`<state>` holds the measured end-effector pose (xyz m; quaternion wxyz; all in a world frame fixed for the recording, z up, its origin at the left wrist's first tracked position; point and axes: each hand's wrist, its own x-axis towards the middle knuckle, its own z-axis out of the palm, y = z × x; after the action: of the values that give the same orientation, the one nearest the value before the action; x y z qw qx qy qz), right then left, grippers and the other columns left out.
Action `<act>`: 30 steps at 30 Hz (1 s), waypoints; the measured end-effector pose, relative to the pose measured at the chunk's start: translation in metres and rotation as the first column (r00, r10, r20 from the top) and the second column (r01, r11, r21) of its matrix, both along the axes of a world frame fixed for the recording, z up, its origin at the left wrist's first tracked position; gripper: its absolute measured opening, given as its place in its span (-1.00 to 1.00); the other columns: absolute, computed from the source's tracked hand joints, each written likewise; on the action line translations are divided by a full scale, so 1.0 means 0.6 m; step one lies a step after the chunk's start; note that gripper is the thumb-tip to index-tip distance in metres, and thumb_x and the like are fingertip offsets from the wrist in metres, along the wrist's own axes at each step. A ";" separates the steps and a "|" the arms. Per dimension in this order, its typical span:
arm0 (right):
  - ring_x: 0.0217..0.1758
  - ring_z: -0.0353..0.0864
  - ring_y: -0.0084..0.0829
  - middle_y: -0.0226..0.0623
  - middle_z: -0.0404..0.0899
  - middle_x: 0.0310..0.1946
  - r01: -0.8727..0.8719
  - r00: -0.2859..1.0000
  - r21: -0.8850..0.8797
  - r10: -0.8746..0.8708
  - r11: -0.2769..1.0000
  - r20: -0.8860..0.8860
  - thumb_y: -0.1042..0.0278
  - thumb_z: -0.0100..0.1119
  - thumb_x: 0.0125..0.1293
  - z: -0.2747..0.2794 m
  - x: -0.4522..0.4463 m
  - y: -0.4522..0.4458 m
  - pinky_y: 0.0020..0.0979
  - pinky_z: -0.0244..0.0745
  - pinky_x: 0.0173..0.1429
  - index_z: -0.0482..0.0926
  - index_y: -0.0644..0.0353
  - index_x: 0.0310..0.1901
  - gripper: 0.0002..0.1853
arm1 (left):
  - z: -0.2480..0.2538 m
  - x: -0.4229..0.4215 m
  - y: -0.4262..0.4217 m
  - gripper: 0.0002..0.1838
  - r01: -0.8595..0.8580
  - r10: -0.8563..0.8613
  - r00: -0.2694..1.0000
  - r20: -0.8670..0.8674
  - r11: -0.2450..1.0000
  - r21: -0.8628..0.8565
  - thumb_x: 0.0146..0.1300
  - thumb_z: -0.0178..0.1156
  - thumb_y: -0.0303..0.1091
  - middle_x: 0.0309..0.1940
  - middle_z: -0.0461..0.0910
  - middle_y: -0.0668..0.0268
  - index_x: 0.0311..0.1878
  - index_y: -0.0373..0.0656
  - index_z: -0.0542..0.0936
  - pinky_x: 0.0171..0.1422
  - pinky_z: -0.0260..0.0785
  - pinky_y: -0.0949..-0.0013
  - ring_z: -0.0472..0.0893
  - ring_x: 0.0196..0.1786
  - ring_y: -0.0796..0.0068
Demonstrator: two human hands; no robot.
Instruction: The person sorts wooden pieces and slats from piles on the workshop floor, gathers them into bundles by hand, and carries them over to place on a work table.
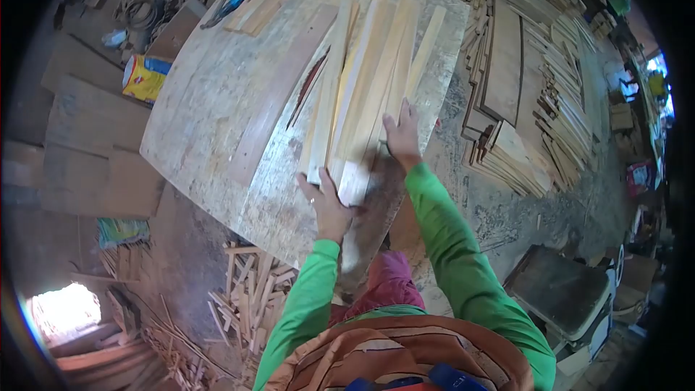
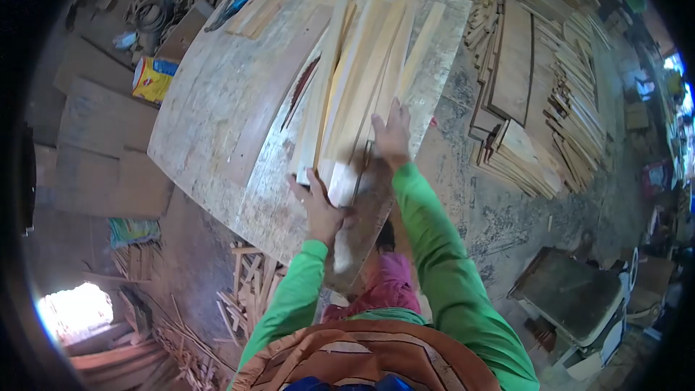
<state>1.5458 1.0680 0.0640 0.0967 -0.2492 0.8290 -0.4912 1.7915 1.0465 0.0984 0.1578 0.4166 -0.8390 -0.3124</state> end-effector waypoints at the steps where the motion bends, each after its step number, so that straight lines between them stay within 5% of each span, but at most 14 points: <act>1: 0.45 0.19 0.18 0.29 0.15 0.43 -0.033 0.999 0.019 0.033 0.999 -0.012 0.13 0.01 0.48 0.002 -0.004 -0.003 -0.15 0.13 0.53 0.18 0.44 0.47 -0.31 | 0.002 -0.003 -0.006 0.46 0.010 -0.010 0.999 -0.036 1.000 -0.012 -0.34 0.71 -0.19 0.57 -0.44 -0.38 0.62 -0.17 -0.07 0.65 -0.21 -0.01 -0.23 0.60 -0.42; 3: 0.34 0.28 0.03 0.18 0.25 0.34 -0.077 0.997 0.042 0.076 0.996 0.024 0.15 0.00 0.49 0.004 -0.008 0.011 -0.23 0.22 0.41 0.23 0.40 0.45 -0.36 | -0.001 0.004 -0.006 0.48 -0.019 0.017 0.996 -0.082 0.999 -0.029 -0.38 0.73 -0.17 0.58 -0.42 -0.36 0.62 -0.15 -0.04 0.65 -0.19 -0.01 -0.21 0.61 -0.40; 6: 0.16 0.41 -0.19 0.01 0.41 0.21 -0.107 0.987 0.008 0.106 0.994 0.125 0.17 -0.02 0.52 0.007 0.008 0.065 -0.36 0.34 0.24 0.30 0.34 0.42 -0.44 | -0.013 0.066 0.004 0.37 -0.094 0.098 0.941 -0.324 0.995 0.029 -0.18 0.66 -0.07 0.58 -0.40 -0.35 0.62 -0.17 -0.03 0.64 -0.16 -0.05 -0.20 0.61 -0.38; 11: -0.17 0.54 -0.52 -0.27 0.61 -0.09 0.138 0.928 -0.306 -0.015 0.942 0.372 0.23 -0.05 0.56 0.038 0.199 0.198 -0.54 0.46 -0.06 0.42 0.25 0.36 -0.55 | -0.020 0.337 0.103 0.08 -0.158 0.127 0.978 -0.165 0.968 -0.196 0.21 0.41 -0.02 0.60 -0.32 -0.29 0.62 -0.20 -0.03 0.61 -0.11 -0.15 -0.16 0.61 -0.35; 13: -0.26 0.47 -0.56 -0.31 0.57 -0.19 0.041 0.998 -0.185 -0.030 0.982 0.063 0.28 -0.05 0.55 0.011 0.302 0.275 -0.58 0.41 -0.11 0.48 0.28 0.24 -0.64 | -0.050 0.470 0.160 -0.01 -0.225 0.209 0.972 -0.109 0.959 -0.172 0.31 0.32 -0.03 0.60 -0.27 -0.26 0.61 -0.22 -0.01 0.59 -0.09 -0.19 -0.12 0.60 -0.36; 16: -0.26 0.47 -0.55 -0.34 0.56 -0.19 -0.027 0.993 -0.200 0.049 0.979 0.105 0.34 -0.06 0.55 0.021 0.547 0.319 -0.55 0.44 -0.09 0.51 0.27 0.15 -0.71 | -0.108 0.702 0.260 -0.09 -0.432 0.445 0.891 -0.087 0.891 0.138 0.29 0.32 -0.15 0.55 0.01 -0.23 0.58 -0.26 0.09 0.53 0.11 -0.07 0.15 0.51 -0.29; 19: -0.11 0.54 -0.39 -0.22 0.59 -0.07 -0.333 0.942 0.024 0.330 0.943 0.065 0.36 -0.01 0.52 -0.055 0.728 0.357 -0.40 0.47 0.07 0.49 0.31 0.20 -0.68 | -0.154 0.926 0.383 -0.21 -0.563 0.580 0.815 0.016 0.785 0.258 0.30 0.29 -0.28 0.34 0.40 -0.15 0.54 -0.28 0.20 0.38 0.34 0.13 0.46 0.32 -0.11; 21: -0.04 0.54 -0.31 -0.17 0.58 -0.02 -0.575 0.816 0.110 0.559 0.811 0.147 0.38 0.04 0.48 -0.071 0.824 0.353 -0.34 0.47 0.15 0.48 0.29 0.23 -0.65 | -0.245 1.084 0.509 -0.26 -0.668 0.705 0.706 0.068 0.631 0.393 0.33 0.28 -0.27 0.21 0.53 -0.08 0.50 -0.30 0.26 0.29 0.41 0.19 0.56 0.19 -0.02; 23: -0.06 0.55 -0.36 -0.21 0.58 -0.04 -0.754 0.655 0.157 0.708 0.638 0.264 0.37 0.06 0.49 -0.043 0.918 0.334 -0.40 0.49 0.10 0.46 0.26 0.27 -0.62 | -0.264 1.206 0.622 -0.33 -0.792 0.881 0.431 0.197 0.265 0.550 0.34 0.28 -0.20 0.02 0.65 0.00 0.41 -0.35 0.37 0.12 0.48 0.26 0.65 0.01 0.10; 26: -0.14 0.55 -0.41 -0.24 0.57 -0.07 -0.875 0.481 0.185 0.764 0.447 0.431 0.37 0.09 0.48 -0.056 1.007 0.320 -0.44 0.52 -0.01 0.43 0.23 0.33 -0.57 | -0.271 1.328 0.746 -0.33 -0.842 0.919 0.065 0.390 -0.158 0.515 0.35 0.27 -0.17 0.05 0.63 0.00 0.42 -0.33 0.36 0.11 0.48 0.28 0.64 0.02 0.14; 30: -0.20 0.60 -0.32 -0.17 0.58 -0.11 -0.923 0.386 0.216 0.763 0.320 0.518 0.37 0.18 0.41 -0.115 1.037 0.309 -0.37 0.56 -0.02 0.43 0.23 0.34 -0.52 | -0.279 1.366 0.825 -0.33 -0.797 0.864 -0.153 0.480 -0.395 0.457 0.38 0.24 -0.13 0.09 0.61 0.02 0.43 -0.29 0.36 0.09 0.47 0.30 0.62 0.04 0.19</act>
<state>2.1683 1.2535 -0.0051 0.5332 -0.5337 0.6319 -0.1777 2.6110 1.5412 -0.0688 0.2165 0.9047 -0.0269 -0.3660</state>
